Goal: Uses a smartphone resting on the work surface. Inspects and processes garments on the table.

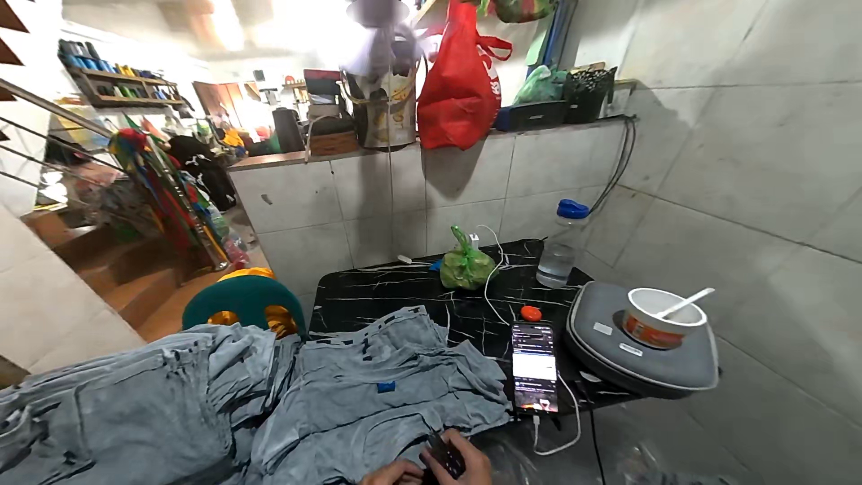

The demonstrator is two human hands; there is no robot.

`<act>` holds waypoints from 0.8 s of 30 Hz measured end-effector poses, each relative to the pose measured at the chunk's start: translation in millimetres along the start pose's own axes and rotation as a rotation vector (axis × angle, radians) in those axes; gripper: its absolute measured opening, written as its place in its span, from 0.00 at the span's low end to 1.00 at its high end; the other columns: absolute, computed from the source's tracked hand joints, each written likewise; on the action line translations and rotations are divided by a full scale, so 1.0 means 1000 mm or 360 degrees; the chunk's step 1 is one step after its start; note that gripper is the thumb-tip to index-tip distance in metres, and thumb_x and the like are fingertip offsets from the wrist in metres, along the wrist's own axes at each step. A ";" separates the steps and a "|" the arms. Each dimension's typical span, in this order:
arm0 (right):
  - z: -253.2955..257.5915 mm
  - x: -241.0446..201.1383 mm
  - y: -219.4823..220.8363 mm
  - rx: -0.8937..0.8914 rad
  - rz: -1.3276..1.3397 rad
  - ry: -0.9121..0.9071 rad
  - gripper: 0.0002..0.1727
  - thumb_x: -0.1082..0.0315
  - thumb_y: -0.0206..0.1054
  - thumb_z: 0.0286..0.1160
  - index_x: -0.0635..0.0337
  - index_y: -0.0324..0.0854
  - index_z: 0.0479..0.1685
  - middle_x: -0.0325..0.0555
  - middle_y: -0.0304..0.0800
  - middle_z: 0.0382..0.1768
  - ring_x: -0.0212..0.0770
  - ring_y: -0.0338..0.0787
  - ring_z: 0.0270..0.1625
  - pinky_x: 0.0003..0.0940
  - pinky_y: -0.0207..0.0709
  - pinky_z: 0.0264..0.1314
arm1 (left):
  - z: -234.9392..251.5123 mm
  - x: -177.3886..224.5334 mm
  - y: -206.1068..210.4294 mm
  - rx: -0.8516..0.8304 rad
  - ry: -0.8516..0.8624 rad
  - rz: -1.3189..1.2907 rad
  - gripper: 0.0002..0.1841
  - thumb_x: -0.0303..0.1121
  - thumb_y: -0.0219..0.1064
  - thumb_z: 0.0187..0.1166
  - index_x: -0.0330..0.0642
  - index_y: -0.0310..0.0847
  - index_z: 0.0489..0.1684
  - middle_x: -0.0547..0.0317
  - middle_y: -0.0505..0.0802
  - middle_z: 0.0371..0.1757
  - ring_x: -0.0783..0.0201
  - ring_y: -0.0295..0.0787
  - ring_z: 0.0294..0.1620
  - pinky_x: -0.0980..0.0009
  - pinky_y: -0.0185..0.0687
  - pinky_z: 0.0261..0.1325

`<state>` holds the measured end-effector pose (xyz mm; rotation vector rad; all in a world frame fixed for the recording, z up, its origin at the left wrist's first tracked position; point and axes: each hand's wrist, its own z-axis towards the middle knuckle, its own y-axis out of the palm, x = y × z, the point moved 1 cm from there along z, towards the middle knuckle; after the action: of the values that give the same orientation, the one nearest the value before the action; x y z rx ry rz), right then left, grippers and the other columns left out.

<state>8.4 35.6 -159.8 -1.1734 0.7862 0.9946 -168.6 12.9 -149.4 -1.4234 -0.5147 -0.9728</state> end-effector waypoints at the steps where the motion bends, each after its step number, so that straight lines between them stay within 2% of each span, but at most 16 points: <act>1: 0.001 0.000 0.002 0.0018 -0.0011 -0.0013 0.15 0.65 0.79 0.68 0.69 0.88 0.45 0.54 0.94 0.37 0.47 0.94 0.41 0.47 0.88 0.51 | 0.001 0.002 0.001 0.0130 0.0009 -0.0009 0.09 0.29 0.67 0.82 0.35 0.91 0.51 0.53 0.98 0.46 0.62 0.97 0.46 0.59 0.91 0.60; 3: 0.003 -0.003 0.006 0.0017 -0.0118 -0.0051 0.16 0.69 0.79 0.63 0.70 0.86 0.47 0.56 0.93 0.36 0.52 0.94 0.40 0.53 0.87 0.47 | 0.003 0.003 0.009 0.0351 0.0061 0.0026 0.10 0.30 0.67 0.83 0.34 0.92 0.48 0.51 0.97 0.44 0.61 0.96 0.45 0.61 0.90 0.59; 5: 0.005 -0.009 0.008 -0.0047 -0.0350 -0.0082 0.19 0.71 0.78 0.62 0.69 0.86 0.52 0.58 0.94 0.41 0.57 0.95 0.43 0.59 0.87 0.47 | 0.005 0.000 0.017 0.0519 0.0138 0.0178 0.11 0.30 0.65 0.84 0.32 0.92 0.46 0.47 0.97 0.46 0.56 0.96 0.51 0.59 0.88 0.64; 6: 0.006 -0.012 0.007 -0.0087 -0.0502 -0.0105 0.19 0.70 0.77 0.63 0.67 0.86 0.55 0.59 0.94 0.43 0.58 0.95 0.42 0.60 0.87 0.43 | 0.006 -0.004 0.020 0.0565 0.0157 0.0296 0.12 0.30 0.64 0.84 0.32 0.92 0.47 0.46 0.97 0.49 0.51 0.94 0.55 0.56 0.85 0.67; 8: 0.007 -0.020 0.004 -0.0212 -0.0787 -0.0092 0.20 0.68 0.75 0.67 0.62 0.87 0.60 0.63 0.92 0.48 0.62 0.95 0.38 0.61 0.86 0.37 | 0.008 -0.012 0.016 0.0571 0.0109 0.0563 0.15 0.36 0.61 0.86 0.38 0.92 0.55 0.45 0.94 0.57 0.45 0.90 0.64 0.49 0.81 0.72; 10: 0.008 -0.029 0.000 -0.0407 -0.0969 0.0016 0.22 0.67 0.72 0.71 0.59 0.85 0.66 0.66 0.91 0.52 0.66 0.94 0.40 0.64 0.85 0.40 | 0.005 -0.021 0.003 0.0557 -0.0029 0.0793 0.18 0.45 0.61 0.86 0.47 0.92 0.61 0.44 0.92 0.63 0.41 0.87 0.67 0.39 0.76 0.70; 11: 0.009 -0.033 -0.001 -0.0498 -0.1030 0.0069 0.23 0.67 0.70 0.73 0.59 0.83 0.69 0.67 0.91 0.53 0.67 0.94 0.41 0.65 0.84 0.42 | 0.003 -0.026 -0.006 0.0588 -0.0081 0.0885 0.18 0.49 0.63 0.85 0.50 0.94 0.57 0.44 0.92 0.61 0.39 0.87 0.66 0.36 0.74 0.70; 14: 0.012 -0.047 0.001 -0.0646 -0.1132 0.0088 0.25 0.69 0.67 0.76 0.61 0.78 0.73 0.67 0.90 0.55 0.68 0.94 0.42 0.64 0.85 0.44 | -0.004 -0.037 -0.034 0.0612 -0.0217 0.1042 0.24 0.57 0.64 0.81 0.47 0.96 0.30 0.43 0.92 0.55 0.37 0.84 0.61 0.36 0.72 0.63; 15: 0.013 -0.052 0.003 -0.0679 -0.1141 0.0074 0.25 0.70 0.66 0.75 0.59 0.77 0.74 0.68 0.89 0.56 0.68 0.94 0.42 0.64 0.85 0.43 | -0.006 -0.040 -0.041 0.0548 -0.0262 0.1081 0.26 0.56 0.63 0.81 0.45 0.95 0.26 0.42 0.91 0.55 0.36 0.83 0.61 0.37 0.72 0.63; 17: 0.016 -0.061 0.010 -0.0811 -0.1139 0.0058 0.26 0.71 0.64 0.78 0.55 0.77 0.77 0.68 0.88 0.58 0.68 0.93 0.44 0.65 0.85 0.46 | -0.009 -0.041 -0.052 0.0389 -0.0327 0.1066 0.25 0.52 0.65 0.81 0.40 0.94 0.24 0.39 0.91 0.54 0.36 0.83 0.61 0.39 0.77 0.62; 19: 0.020 -0.064 0.021 -0.0950 -0.1093 0.0019 0.22 0.66 0.65 0.79 0.57 0.80 0.73 0.67 0.88 0.59 0.68 0.93 0.48 0.66 0.84 0.50 | -0.011 -0.036 -0.054 0.0349 -0.0360 0.0994 0.19 0.46 0.70 0.76 0.37 0.92 0.29 0.38 0.90 0.52 0.37 0.85 0.59 0.43 0.81 0.61; 21: 0.024 -0.059 0.034 -0.0991 -0.0967 -0.0080 0.19 0.62 0.68 0.78 0.58 0.84 0.65 0.63 0.89 0.57 0.64 0.93 0.49 0.63 0.84 0.50 | -0.013 -0.031 -0.050 0.0442 -0.0379 0.0938 0.16 0.42 0.75 0.69 0.37 0.90 0.41 0.40 0.89 0.51 0.40 0.88 0.57 0.45 0.85 0.58; 23: 0.031 -0.050 0.045 -0.0967 -0.0843 -0.0129 0.21 0.60 0.69 0.77 0.55 0.84 0.67 0.59 0.88 0.60 0.60 0.93 0.48 0.61 0.86 0.49 | -0.011 -0.029 -0.044 0.0531 -0.0415 0.0847 0.30 0.45 0.80 0.63 0.36 0.84 0.62 0.38 0.89 0.57 0.39 0.87 0.59 0.42 0.83 0.62; 24: 0.036 -0.047 0.048 -0.0952 -0.0817 -0.0130 0.23 0.60 0.69 0.77 0.54 0.82 0.71 0.58 0.86 0.64 0.59 0.93 0.48 0.60 0.86 0.50 | -0.009 -0.031 -0.041 0.0588 -0.0423 0.0842 0.37 0.49 0.82 0.61 0.36 0.81 0.68 0.38 0.89 0.60 0.38 0.86 0.61 0.40 0.81 0.63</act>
<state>-53.9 64.3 -127.2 -1.7231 0.0860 0.8511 -220.8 17.0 -151.8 -1.2610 -0.4492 -0.2500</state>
